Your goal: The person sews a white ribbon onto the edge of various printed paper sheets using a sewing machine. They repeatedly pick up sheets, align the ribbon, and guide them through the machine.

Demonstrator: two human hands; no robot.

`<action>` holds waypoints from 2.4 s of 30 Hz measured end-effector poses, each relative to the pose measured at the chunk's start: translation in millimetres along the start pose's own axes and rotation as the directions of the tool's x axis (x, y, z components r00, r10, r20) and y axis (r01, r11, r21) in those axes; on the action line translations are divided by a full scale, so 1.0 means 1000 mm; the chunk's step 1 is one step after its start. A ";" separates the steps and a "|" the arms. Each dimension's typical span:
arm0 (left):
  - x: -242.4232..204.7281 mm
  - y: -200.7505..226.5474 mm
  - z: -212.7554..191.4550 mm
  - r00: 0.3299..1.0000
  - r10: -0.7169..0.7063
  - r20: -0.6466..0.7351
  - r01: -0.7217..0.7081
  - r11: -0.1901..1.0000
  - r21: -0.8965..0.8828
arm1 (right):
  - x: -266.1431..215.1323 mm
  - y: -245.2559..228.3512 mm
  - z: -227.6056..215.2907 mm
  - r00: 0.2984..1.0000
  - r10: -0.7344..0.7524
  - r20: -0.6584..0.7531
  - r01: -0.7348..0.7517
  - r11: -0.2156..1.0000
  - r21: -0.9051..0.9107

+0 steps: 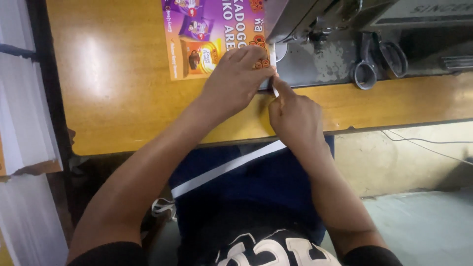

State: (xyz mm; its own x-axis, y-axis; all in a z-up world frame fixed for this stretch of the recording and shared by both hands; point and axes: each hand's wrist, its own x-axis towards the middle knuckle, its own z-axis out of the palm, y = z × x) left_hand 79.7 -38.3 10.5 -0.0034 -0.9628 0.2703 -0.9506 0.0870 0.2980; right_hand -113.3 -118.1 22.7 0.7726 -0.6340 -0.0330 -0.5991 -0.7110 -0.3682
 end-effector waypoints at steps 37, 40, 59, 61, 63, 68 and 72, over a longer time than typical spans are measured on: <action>-0.033 0.067 0.019 0.989 -0.114 -0.091 0.106 0.991 -0.087 | -0.160 -0.008 0.018 0.991 0.130 0.010 -0.127 0.944 0.303; -0.031 0.070 0.017 0.982 -0.187 -0.040 0.181 0.978 -0.106 | -0.166 -0.003 0.021 0.997 0.079 0.015 -0.081 0.968 0.236; -0.069 0.116 0.054 0.962 -0.150 -0.229 0.155 0.988 0.003 | -0.158 0.002 0.041 0.986 0.135 0.103 -0.124 0.987 -0.105; -0.092 0.115 0.062 0.965 -0.157 -0.212 0.168 0.985 0.036 | -0.165 0.006 0.051 0.995 0.092 0.043 -0.089 0.994 -0.068; -0.116 0.101 0.050 0.966 -0.161 -0.202 0.179 0.981 0.076 | -0.162 0.010 0.059 0.999 0.047 -0.028 -0.048 0.998 -0.029; -0.257 0.098 -0.118 0.804 -0.445 -0.395 0.591 0.676 0.441 | -0.171 0.025 0.078 0.900 -0.204 -0.385 0.202 0.978 -0.046; -0.363 0.101 -0.201 0.171 -0.851 -0.497 0.984 0.122 0.130 | -0.173 0.012 0.065 0.907 -0.210 -0.366 0.245 0.968 0.053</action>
State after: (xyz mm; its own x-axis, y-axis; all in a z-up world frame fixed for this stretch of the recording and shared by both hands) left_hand 47.6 371.1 126.7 0.9625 -0.1114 0.2475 -0.1593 -0.9701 0.1829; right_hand -240.6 3.2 -36.4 0.7497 -0.5369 0.3870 -0.3794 -0.8278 -0.4134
